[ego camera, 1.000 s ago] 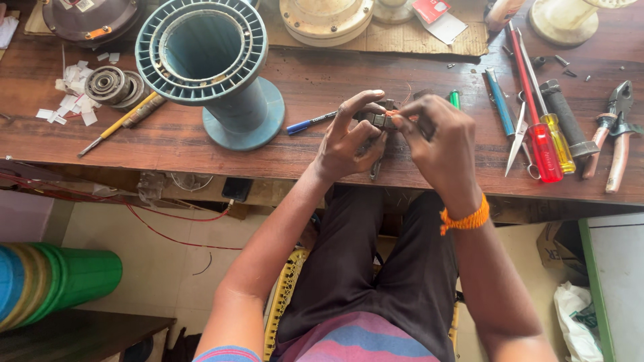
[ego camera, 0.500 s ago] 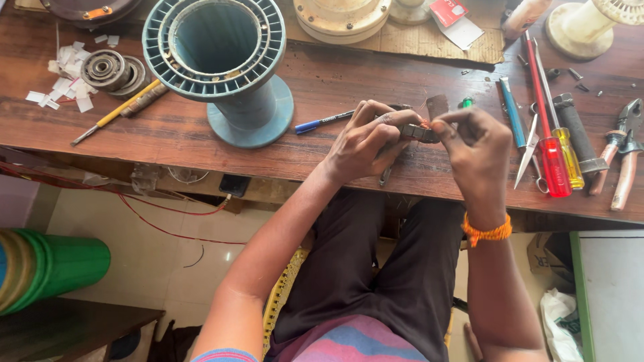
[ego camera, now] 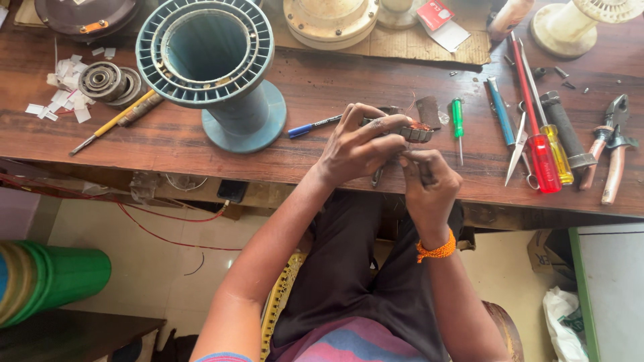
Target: The person sits at a workbench and strips copper wire windings from a small electric motor armature, pulling the wire off the slots by hand and turning the armature to reach different sides. Near the end they use a green-handled screwdriver to pry at the remaining windings.
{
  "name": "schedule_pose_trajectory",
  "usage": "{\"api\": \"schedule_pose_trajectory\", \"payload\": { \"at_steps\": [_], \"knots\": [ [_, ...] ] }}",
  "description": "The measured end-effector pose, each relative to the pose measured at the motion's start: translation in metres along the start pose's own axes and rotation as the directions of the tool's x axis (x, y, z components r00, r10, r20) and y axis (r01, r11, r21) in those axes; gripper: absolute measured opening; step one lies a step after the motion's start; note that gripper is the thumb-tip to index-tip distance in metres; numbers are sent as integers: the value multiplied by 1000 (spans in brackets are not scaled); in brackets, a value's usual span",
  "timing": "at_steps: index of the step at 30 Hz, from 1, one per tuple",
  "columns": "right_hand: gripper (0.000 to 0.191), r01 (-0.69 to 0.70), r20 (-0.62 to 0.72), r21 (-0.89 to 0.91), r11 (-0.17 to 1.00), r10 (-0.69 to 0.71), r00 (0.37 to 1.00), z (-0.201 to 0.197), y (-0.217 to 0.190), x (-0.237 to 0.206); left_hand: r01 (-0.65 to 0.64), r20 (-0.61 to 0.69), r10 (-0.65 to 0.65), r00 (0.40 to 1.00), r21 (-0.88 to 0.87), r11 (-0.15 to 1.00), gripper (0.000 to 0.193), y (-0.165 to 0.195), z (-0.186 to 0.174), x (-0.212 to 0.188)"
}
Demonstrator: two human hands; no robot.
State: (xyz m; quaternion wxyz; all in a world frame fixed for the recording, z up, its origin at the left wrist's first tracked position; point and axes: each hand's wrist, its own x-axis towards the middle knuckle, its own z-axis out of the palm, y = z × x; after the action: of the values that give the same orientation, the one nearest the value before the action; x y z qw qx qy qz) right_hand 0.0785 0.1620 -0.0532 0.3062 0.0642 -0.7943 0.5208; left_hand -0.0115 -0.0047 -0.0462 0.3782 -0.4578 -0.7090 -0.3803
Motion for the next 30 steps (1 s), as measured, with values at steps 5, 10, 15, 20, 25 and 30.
{"api": "schedule_pose_trajectory", "payload": {
  "at_steps": [5,10,15,20,25,30],
  "knots": [
    [9,-64,39,-33,997,65,997,-5,-7,-8,-105,-19,110,994,175,979,25,5,-1,-3],
    [11,117,133,-157,981,-97,986,-27,-27,11,-26,-76,29,997,36,999,20,0,6,-7],
    [12,192,172,-231,954,-154,973,-27,-41,44,73,-97,-79,992,-66,995,20,-2,11,-15],
    [9,185,257,-251,950,-119,959,-11,-52,80,118,-97,-125,987,-76,990,21,-1,10,-14],
    [9,-28,351,-230,973,110,930,-5,-57,98,116,-105,-123,987,-62,991,24,0,6,-10],
    [11,-97,371,-221,970,176,912,-12,-45,104,71,-60,-73,996,-23,997,25,0,2,-5]
  ]
}}
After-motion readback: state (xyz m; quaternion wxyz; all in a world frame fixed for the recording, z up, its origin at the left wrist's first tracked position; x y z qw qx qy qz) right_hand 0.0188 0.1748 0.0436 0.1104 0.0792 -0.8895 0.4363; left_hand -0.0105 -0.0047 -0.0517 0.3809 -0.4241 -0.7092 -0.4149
